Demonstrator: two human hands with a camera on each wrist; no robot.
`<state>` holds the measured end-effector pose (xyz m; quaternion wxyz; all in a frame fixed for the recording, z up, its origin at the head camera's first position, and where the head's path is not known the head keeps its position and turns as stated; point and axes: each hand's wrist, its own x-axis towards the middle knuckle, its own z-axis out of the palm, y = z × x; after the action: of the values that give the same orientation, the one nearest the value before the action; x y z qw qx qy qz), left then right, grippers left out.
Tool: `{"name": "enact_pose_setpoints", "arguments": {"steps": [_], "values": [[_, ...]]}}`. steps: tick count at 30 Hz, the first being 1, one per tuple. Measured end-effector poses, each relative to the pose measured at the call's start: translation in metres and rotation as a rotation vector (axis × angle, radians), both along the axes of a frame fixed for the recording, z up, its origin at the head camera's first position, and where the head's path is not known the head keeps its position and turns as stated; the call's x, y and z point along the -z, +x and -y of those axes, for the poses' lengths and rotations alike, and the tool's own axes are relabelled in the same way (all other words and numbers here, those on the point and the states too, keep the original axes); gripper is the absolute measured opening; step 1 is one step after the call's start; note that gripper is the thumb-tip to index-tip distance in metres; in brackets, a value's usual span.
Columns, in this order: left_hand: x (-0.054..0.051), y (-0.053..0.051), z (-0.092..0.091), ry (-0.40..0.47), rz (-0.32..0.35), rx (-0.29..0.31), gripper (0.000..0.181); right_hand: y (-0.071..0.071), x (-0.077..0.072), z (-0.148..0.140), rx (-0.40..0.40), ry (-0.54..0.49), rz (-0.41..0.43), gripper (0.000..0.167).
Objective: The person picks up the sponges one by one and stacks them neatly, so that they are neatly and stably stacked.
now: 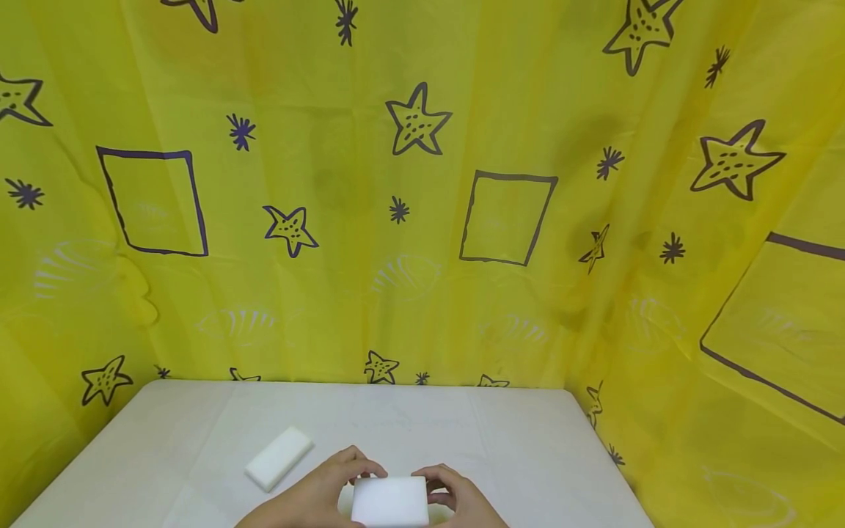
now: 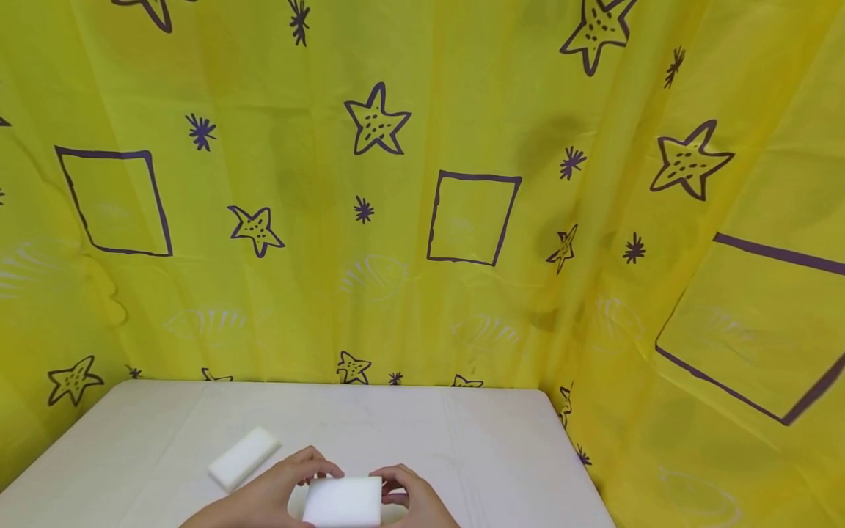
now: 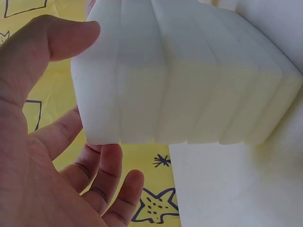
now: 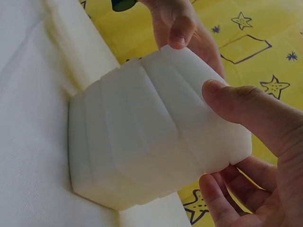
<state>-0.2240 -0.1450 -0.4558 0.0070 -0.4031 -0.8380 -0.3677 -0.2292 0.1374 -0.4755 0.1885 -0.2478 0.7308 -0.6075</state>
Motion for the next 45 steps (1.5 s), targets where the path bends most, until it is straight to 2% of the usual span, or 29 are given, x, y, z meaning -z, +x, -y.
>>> {"name": "enact_pose_setpoints", "arguments": {"steps": [4,8,11,13,16,20,22,25,28,30,34,39,41,45], "values": [[0.001,0.0,0.0,0.007,-0.01,0.001,0.054,0.001,0.001,0.0,0.009,0.003,-0.007,0.061],[0.002,0.0,0.002,0.039,-0.07,0.007,0.054,0.001,0.001,0.0,0.017,0.003,-0.002,0.061],[0.001,0.001,0.007,0.064,-0.076,-0.029,0.053,0.002,0.001,-0.001,0.011,-0.009,-0.01,0.062],[-0.001,0.002,0.013,0.072,-0.058,-0.078,0.052,0.002,0.002,-0.001,0.007,-0.017,-0.012,0.063],[-0.004,0.002,0.024,0.068,-0.026,-0.183,0.047,0.001,0.002,-0.001,0.004,-0.026,0.0,0.062],[-0.002,-0.003,0.04,0.076,-0.07,-0.339,0.045,0.001,0.002,0.0,0.015,-0.022,0.036,0.061],[0.002,-0.006,0.05,0.088,-0.08,-0.425,0.045,0.002,0.001,0.0,0.016,-0.022,0.043,0.06],[0.011,-0.012,0.065,0.112,-0.043,-0.564,0.048,0.002,0.001,0.001,0.019,-0.024,0.046,0.06],[0.025,-0.017,0.081,0.118,0.02,-0.706,0.054,0.002,0.001,0.001,0.024,-0.022,0.034,0.061],[0.035,-0.019,0.092,0.096,0.052,-0.774,0.059,0.003,0.001,0.001,0.027,-0.018,0.022,0.062],[0.049,-0.018,0.112,0.029,0.121,-0.843,0.068,0.003,0.0,0.002,0.032,-0.01,0.021,0.062],[0.06,-0.019,0.124,-0.021,0.135,-0.893,0.07,0.002,0.002,0.001,0.035,-0.007,0.04,0.061],[0.062,-0.02,0.126,-0.031,0.144,-0.9,0.071,0.002,0.004,0.001,0.034,-0.006,0.037,0.061],[0.065,-0.023,0.127,-0.044,0.202,-0.902,0.078,0.001,0.006,0.0,0.033,-0.007,0.026,0.061]]}}
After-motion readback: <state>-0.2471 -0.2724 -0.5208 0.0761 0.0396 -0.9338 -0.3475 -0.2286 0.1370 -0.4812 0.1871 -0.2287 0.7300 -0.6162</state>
